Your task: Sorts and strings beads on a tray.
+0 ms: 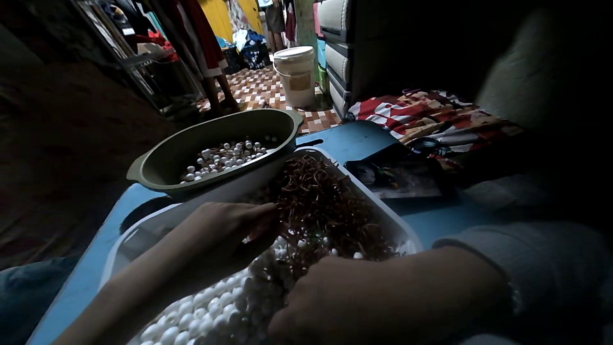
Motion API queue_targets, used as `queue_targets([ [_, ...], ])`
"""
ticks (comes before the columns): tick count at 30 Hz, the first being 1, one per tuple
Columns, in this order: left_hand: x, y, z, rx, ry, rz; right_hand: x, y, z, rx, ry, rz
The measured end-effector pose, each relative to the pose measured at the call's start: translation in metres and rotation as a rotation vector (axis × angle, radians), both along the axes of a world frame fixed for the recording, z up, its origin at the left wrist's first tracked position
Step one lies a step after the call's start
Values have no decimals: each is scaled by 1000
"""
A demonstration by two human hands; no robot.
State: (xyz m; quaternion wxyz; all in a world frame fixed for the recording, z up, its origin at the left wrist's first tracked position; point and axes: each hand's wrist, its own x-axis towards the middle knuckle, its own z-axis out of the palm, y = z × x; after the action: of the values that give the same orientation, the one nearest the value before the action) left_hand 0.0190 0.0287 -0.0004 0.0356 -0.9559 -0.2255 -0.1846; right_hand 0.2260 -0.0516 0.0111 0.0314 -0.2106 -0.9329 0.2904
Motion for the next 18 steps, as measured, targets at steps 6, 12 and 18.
queue_targets([
  [6,0,1,0,2,1,-7,0,-1,-1,70,38,25],
  [12,-1,3,-1,3,-2,-12,-1,-1,-1,68,38,20],
  [18,0,2,1,-13,13,-3,0,0,-2,85,53,27],
])
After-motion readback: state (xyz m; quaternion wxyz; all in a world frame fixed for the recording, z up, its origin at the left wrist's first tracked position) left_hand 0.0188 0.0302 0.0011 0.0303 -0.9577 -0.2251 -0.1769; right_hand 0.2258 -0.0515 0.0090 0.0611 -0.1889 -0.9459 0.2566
